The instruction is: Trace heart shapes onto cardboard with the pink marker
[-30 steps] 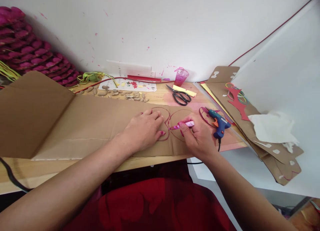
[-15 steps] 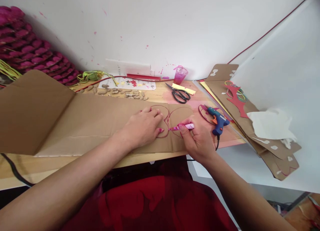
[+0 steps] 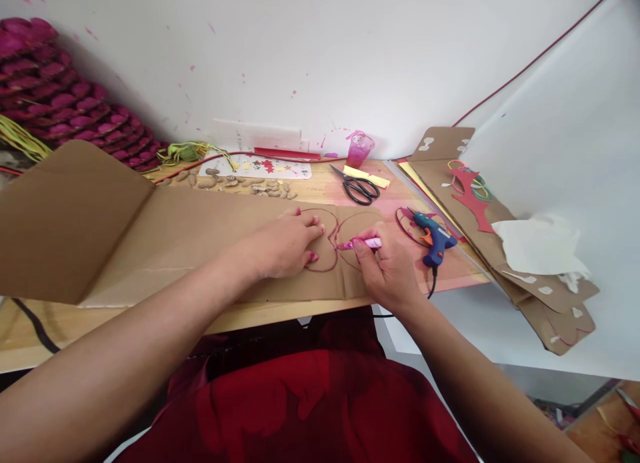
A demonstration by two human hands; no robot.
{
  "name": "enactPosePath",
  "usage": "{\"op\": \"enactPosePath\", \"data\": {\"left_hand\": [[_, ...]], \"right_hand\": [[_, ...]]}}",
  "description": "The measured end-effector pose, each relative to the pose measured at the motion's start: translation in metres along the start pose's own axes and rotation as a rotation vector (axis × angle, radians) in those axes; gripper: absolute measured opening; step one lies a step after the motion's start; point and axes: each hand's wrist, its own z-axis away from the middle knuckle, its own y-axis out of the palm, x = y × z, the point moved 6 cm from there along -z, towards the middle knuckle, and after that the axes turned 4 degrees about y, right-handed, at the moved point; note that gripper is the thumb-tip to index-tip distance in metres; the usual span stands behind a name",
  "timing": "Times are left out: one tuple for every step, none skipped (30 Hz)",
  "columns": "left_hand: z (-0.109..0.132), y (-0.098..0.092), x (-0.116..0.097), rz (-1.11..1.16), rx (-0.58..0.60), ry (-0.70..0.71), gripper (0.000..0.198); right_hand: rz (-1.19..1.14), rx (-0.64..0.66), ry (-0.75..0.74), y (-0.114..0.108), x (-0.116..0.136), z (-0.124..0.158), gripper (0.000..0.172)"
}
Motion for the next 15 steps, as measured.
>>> {"op": "enactPosePath", "data": {"left_hand": [[0.000, -0.001, 0.000, 0.009, 0.017, -0.009, 0.052], [-0.001, -0.002, 0.000, 0.018, 0.031, -0.013, 0.053], [-0.001, -0.003, 0.000, 0.025, 0.039, -0.012, 0.054], [-0.001, -0.004, 0.000, 0.030, 0.045, -0.011, 0.054], [-0.002, -0.005, 0.000, 0.032, 0.051, -0.012, 0.055], [-0.002, -0.005, 0.000, 0.032, 0.056, -0.015, 0.056], [-0.003, -0.005, 0.000, 0.031, 0.062, -0.016, 0.058], [-0.003, -0.005, 0.001, 0.029, 0.069, -0.019, 0.059], [-0.003, -0.005, 0.001, 0.027, 0.075, -0.021, 0.060], [-0.004, -0.005, 0.002, 0.027, 0.081, -0.021, 0.060], [-0.004, -0.005, 0.002, 0.027, 0.085, -0.021, 0.061], [-0.004, -0.005, 0.002, 0.029, 0.090, -0.021, 0.061], [-0.004, -0.005, 0.002, 0.030, 0.091, -0.021, 0.061], [-0.004, -0.005, 0.002, 0.030, 0.090, -0.020, 0.061], [-0.004, -0.005, 0.002, 0.029, 0.087, -0.019, 0.061]], "right_hand": [[0.007, 0.002, -0.006, 0.000, 0.001, 0.002, 0.012], [0.020, 0.001, -0.014, -0.001, 0.003, 0.005, 0.012], [0.039, -0.002, -0.021, -0.002, 0.005, 0.009, 0.013], [0.059, -0.007, -0.026, -0.003, 0.008, 0.013, 0.013], [0.074, -0.011, -0.030, -0.003, 0.010, 0.018, 0.012], [0.084, -0.012, -0.034, -0.004, 0.013, 0.022, 0.012], [0.087, -0.011, -0.037, -0.003, 0.015, 0.027, 0.011], [0.084, -0.010, -0.038, -0.003, 0.017, 0.030, 0.010], [0.078, -0.007, -0.036, -0.003, 0.019, 0.034, 0.010], [0.072, -0.003, -0.035, -0.002, 0.021, 0.036, 0.009], [0.066, 0.002, -0.035, -0.001, 0.023, 0.038, 0.009], [0.059, 0.007, -0.035, -0.001, 0.025, 0.039, 0.010], [0.051, 0.012, -0.033, 0.000, 0.026, 0.039, 0.010], [0.042, 0.016, -0.032, 0.001, 0.027, 0.039, 0.010], [0.033, 0.018, -0.032, 0.002, 0.029, 0.038, 0.010]]}}
